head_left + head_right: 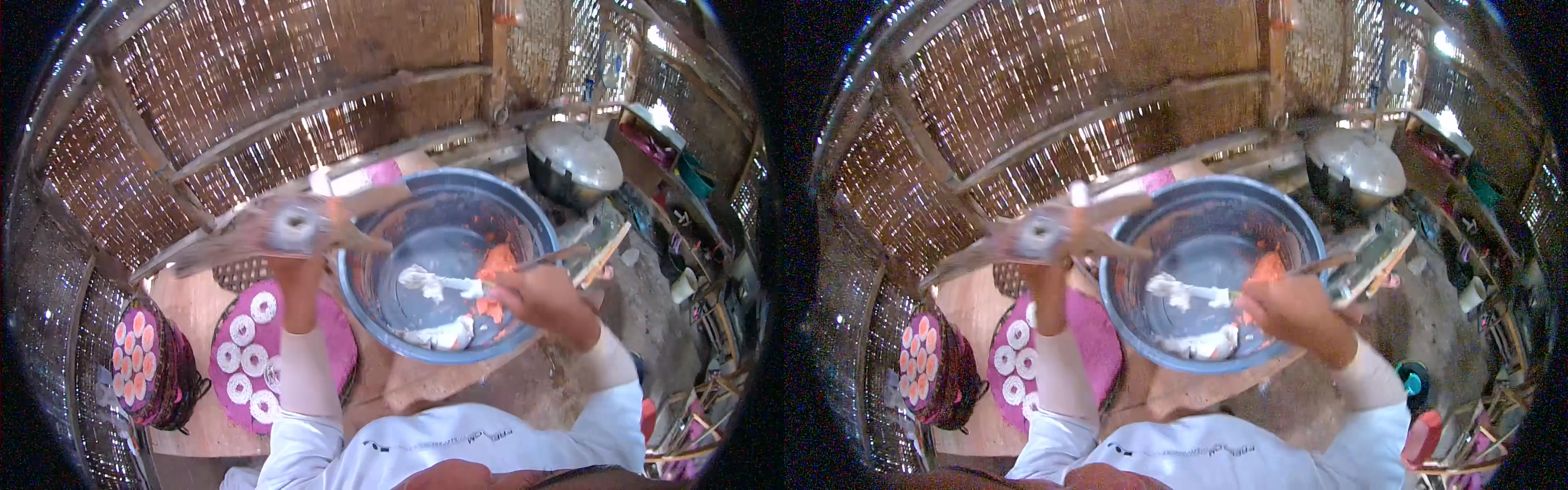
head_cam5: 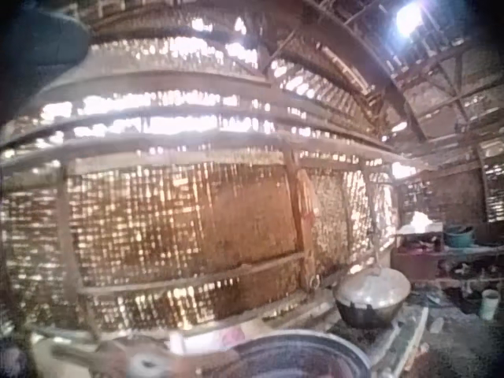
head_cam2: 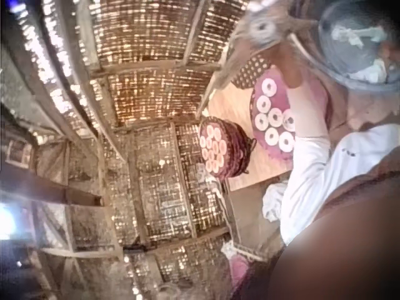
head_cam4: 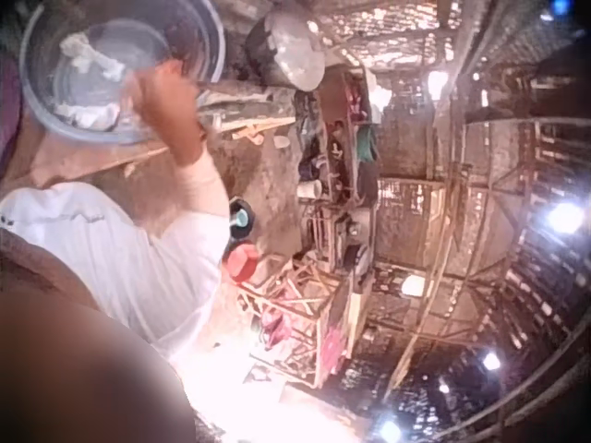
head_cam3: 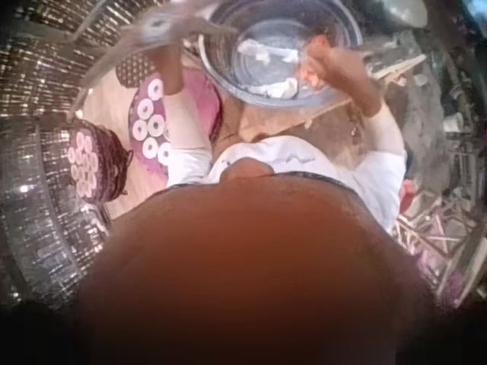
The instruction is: The person uses a wooden tool to scoop a white paste from a large metal bowl and places it into a circular mold on a pink mat. They then use the tool to press and shape the paste into a ring. This process is repeated multiple times to create several sushi rings, which are arranged on the mat.
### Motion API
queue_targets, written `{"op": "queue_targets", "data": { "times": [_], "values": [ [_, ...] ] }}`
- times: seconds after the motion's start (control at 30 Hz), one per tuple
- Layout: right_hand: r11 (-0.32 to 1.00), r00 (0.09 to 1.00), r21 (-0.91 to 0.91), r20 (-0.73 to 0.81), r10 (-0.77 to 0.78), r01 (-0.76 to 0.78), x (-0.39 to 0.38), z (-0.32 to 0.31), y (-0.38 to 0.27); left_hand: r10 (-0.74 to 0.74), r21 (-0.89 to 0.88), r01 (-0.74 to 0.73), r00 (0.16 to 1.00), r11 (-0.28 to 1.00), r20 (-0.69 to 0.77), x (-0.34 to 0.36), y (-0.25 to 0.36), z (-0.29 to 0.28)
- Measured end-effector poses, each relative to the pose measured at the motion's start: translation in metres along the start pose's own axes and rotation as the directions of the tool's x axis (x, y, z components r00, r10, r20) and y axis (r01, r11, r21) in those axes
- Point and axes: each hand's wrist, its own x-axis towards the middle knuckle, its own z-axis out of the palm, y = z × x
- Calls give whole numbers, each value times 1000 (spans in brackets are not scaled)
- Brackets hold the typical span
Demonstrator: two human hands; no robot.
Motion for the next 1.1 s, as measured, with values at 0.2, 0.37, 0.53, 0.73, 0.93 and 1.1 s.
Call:
{"op": "queue_targets", "data": {
  "times": [0.2, 0.37, 0.53, 0.73, 0.93, 1.1],
  "values": [
    [933, 853, -245, 511, -106, 263, 19, 68, -6, -114, -535, 123, 992, 836, 49, 18, -8, -91],
    [963, 801, -177, 596, -58, 201, 30, 87, -10, 43, -812, 164, 973, 561, 226, 19, 24, -110],
    [791, 989, 612, 122, -78, -13, 54, 47, -100, 263, -947, 322, 912, 16, 314, 0, 14, -116],
    [-720, 776, 291, 247, -580, -630, 48, 113, -262, 615, -826, 478, 758, -299, 216, 3, -8, -114],
    [-790, 881, 394, 157, -446, -470, 41, 135, -301, 255, -808, 588, 787, -37, 562, -4, -63, -189],
    [-427, 969, 889, 225, 98, -164, 31, 102, -270, -297, -604, 515, 853, 608, 429, -26, -87, -254]
  ]
}}
